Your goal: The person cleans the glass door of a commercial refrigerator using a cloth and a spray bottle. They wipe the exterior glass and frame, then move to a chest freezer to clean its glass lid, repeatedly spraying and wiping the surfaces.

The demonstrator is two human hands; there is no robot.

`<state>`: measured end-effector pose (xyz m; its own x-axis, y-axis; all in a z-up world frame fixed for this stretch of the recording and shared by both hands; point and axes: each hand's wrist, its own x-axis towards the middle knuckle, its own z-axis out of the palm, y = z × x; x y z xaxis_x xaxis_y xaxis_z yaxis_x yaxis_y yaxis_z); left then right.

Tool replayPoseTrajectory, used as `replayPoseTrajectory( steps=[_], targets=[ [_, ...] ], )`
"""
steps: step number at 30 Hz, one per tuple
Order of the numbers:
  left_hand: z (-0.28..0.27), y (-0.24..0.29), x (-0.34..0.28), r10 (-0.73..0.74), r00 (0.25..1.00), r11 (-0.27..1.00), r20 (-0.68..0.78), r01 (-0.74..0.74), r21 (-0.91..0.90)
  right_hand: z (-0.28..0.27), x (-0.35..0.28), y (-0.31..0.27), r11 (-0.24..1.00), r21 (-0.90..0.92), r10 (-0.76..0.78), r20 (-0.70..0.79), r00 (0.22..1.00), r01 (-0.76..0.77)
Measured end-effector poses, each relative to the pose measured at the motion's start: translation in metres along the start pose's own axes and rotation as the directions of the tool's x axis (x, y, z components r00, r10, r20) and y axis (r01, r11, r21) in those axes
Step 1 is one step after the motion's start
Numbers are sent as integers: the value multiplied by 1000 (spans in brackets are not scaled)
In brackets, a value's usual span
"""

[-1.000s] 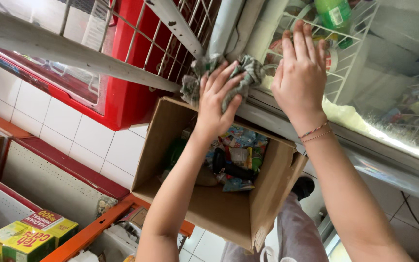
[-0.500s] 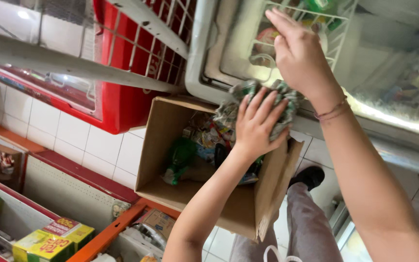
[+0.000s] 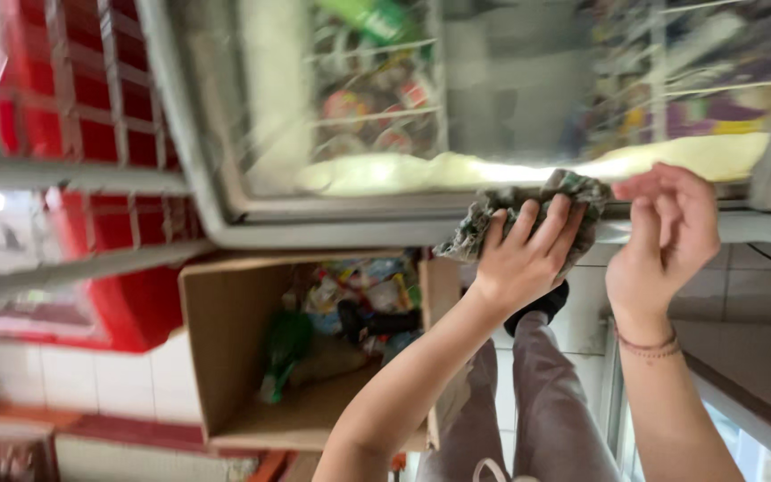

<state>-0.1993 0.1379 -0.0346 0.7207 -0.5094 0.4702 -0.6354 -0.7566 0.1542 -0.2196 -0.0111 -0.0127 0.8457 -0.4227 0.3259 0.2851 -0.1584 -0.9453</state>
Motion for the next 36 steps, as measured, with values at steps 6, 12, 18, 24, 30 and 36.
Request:
replayPoseTrajectory(
  steps=[6,12,18,24,30,36],
  targets=[
    [30,52,40,214,973,977,-88,-214,16,-79,-18,11,999,-39,-4,-227,974,-5],
    [64,123,86,459,888,879,26,-450,-161,-137,-27,15,996,-86,-7,-395,918,-30],
    [95,171,155,581,734,811,351,-483,-330,-192,-29,20,994,-94,3,-514,858,-60],
    [113,182,198,587,735,797,340,-450,-404,-236,-7,41,976,-204,-61,-599,798,-78],
    [151,203,268,574,768,808,284,-475,-348,-288,27,64,805,-522,-147,-637,757,-283],
    [186,234,333,628,754,767,193,-557,-319,-344,72,98,798,-552,-213,-634,744,-241]
  ],
)
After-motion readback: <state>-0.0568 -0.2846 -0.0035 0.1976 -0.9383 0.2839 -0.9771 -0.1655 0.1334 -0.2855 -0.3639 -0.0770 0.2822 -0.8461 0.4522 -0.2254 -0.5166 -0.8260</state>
